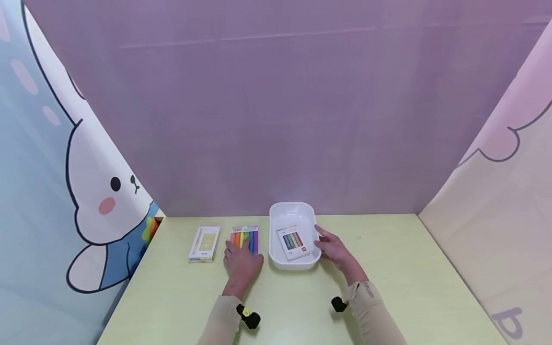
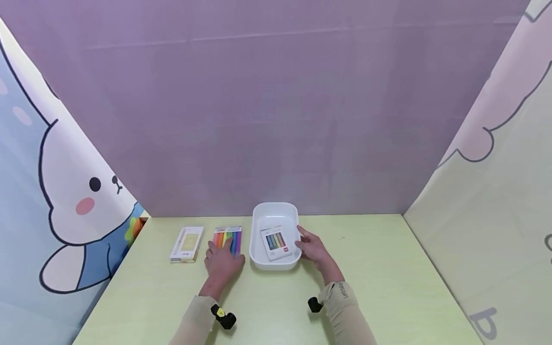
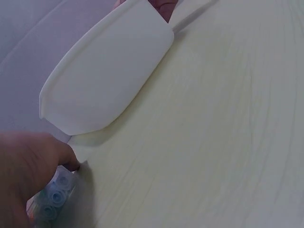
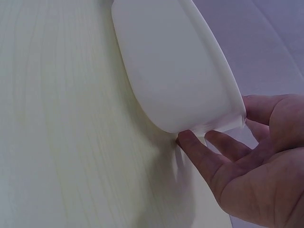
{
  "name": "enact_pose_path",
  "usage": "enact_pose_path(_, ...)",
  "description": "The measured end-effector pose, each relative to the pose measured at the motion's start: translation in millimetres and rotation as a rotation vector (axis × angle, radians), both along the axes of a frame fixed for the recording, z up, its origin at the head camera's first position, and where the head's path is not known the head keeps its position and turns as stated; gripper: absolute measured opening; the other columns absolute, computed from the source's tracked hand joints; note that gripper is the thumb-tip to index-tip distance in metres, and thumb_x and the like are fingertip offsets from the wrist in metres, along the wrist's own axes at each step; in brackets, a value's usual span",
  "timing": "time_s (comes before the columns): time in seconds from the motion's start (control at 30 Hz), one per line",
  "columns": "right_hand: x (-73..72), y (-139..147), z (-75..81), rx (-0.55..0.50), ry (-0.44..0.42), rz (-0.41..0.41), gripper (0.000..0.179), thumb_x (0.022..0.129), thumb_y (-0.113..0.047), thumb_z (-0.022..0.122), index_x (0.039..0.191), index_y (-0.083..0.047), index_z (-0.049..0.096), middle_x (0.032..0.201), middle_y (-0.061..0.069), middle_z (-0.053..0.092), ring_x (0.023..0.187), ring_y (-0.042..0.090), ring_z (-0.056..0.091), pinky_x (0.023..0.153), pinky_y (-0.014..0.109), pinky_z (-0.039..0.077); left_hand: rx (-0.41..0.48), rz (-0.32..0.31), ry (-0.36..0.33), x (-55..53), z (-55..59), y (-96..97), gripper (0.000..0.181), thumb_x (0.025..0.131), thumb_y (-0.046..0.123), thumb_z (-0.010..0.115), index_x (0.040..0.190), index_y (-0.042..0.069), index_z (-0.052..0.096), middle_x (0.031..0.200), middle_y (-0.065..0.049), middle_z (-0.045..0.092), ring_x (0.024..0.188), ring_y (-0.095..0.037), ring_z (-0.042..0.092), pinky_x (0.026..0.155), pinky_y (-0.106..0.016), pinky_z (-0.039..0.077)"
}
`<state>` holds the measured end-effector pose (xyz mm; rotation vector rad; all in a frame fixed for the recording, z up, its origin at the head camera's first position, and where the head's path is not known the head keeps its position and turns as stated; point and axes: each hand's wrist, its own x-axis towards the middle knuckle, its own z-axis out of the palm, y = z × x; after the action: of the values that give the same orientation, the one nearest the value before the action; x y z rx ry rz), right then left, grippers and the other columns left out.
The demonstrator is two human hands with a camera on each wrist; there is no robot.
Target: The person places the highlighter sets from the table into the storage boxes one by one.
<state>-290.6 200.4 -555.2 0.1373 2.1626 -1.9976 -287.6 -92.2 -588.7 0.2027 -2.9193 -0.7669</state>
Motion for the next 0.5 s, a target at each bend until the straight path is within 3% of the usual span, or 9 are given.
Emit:
enact_pose_path(0.17, 1.8, -2.0, -3.0, 0.005, 0.007, 0.013, 0.059, 0.097, -0.005, 0.055, 0.152, -0.016, 0.034, 0.144, 0.031, 0.038, 0.112, 0.040, 0.058, 0.083, 0.045, 0.053, 0.009, 0.052, 0.030, 3.2, -0.7, -0.9, 0.078, 0.074, 0.046, 0.073, 0.142, 0.016, 0.050, 0.139, -0.038, 0.027, 0.121, -0.052, 0.033, 0.096, -0.065, 0.030)
enact_pose_path(0.33, 3.6, -2.3, -4.4, 0.019, 0.019, -0.021, 0.058, 0.097, -0.005, 0.055, 0.151, -0.018, 0.037, 0.143, 0.029, 0.040, 0.113, 0.040, 0.057, 0.082, 0.044, 0.053, -0.024, 0.068, 0.001, 3.2, -3.4, 2.8, 0.088, 0.076, 0.062, 0.069, 0.146, 0.015, 0.043, 0.142, -0.038, 0.026, 0.122, -0.053, 0.030, 0.093, -0.068, 0.030)
enact_pose_path(0.5, 3.1, -1.9, -4.2, 0.026, 0.041, -0.008, 0.057, 0.097, -0.005, 0.055, 0.151, -0.015, 0.036, 0.142, 0.032, 0.040, 0.112, 0.041, 0.057, 0.081, 0.044, 0.054, -0.049, 0.082, -0.020, 0.5, 0.9, 1.6, 0.087, 0.076, 0.058, 0.069, 0.146, 0.014, 0.042, 0.125, -0.035, 0.039, 0.109, -0.050, 0.036, 0.083, -0.065, 0.035)
